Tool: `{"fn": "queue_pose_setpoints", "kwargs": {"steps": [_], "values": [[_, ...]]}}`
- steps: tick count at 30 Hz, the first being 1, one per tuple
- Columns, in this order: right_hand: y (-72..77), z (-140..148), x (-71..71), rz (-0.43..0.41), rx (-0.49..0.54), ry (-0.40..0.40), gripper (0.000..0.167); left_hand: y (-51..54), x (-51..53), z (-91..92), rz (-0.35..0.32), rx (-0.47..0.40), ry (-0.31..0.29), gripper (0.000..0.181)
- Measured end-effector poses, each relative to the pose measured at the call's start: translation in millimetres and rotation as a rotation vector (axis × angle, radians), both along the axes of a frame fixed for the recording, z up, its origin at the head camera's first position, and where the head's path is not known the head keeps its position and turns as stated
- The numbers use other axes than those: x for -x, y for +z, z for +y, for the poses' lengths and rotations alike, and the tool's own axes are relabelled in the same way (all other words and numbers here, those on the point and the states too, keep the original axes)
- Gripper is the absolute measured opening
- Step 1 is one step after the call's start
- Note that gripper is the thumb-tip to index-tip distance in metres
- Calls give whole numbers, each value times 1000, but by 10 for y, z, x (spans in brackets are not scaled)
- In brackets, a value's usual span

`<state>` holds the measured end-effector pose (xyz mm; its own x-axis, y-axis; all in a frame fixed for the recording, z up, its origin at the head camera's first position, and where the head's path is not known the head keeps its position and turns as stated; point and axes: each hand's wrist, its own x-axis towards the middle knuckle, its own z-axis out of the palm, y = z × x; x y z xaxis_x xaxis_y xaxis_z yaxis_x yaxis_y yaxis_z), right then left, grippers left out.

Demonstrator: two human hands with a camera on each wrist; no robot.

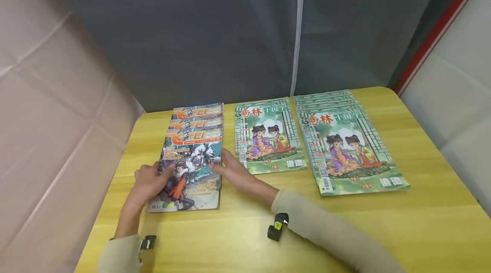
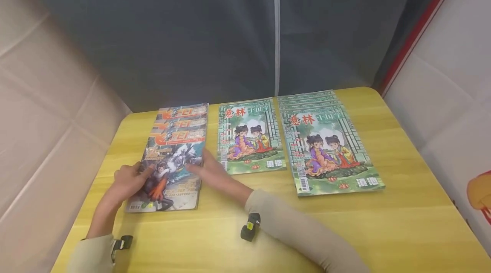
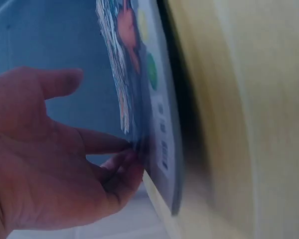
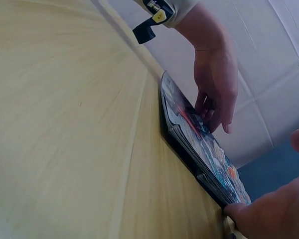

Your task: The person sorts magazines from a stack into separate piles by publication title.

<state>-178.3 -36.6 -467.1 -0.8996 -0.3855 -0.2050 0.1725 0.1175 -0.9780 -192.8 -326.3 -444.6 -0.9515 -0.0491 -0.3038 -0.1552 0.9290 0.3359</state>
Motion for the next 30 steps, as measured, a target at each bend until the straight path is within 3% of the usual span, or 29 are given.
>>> {"fn": "queue_pose_setpoints", "kwargs": {"steps": [6,13,18,23,30], "values": [[36,10,-14,-14,-9,28,100,25,-59,100,24,58,-8,90],[67,133,14,-15,53,41,92,60,23,139,12,48,12,96],[103,342,68,80,44,-14,84,83,93,261,112,9,6,91],[113,686,196,164,0,-136,78,102,161,536,182,-207,-61,88],[113,1245,365,192,-125,-326,70,69,181,1102,96,-589,-63,85]]}}
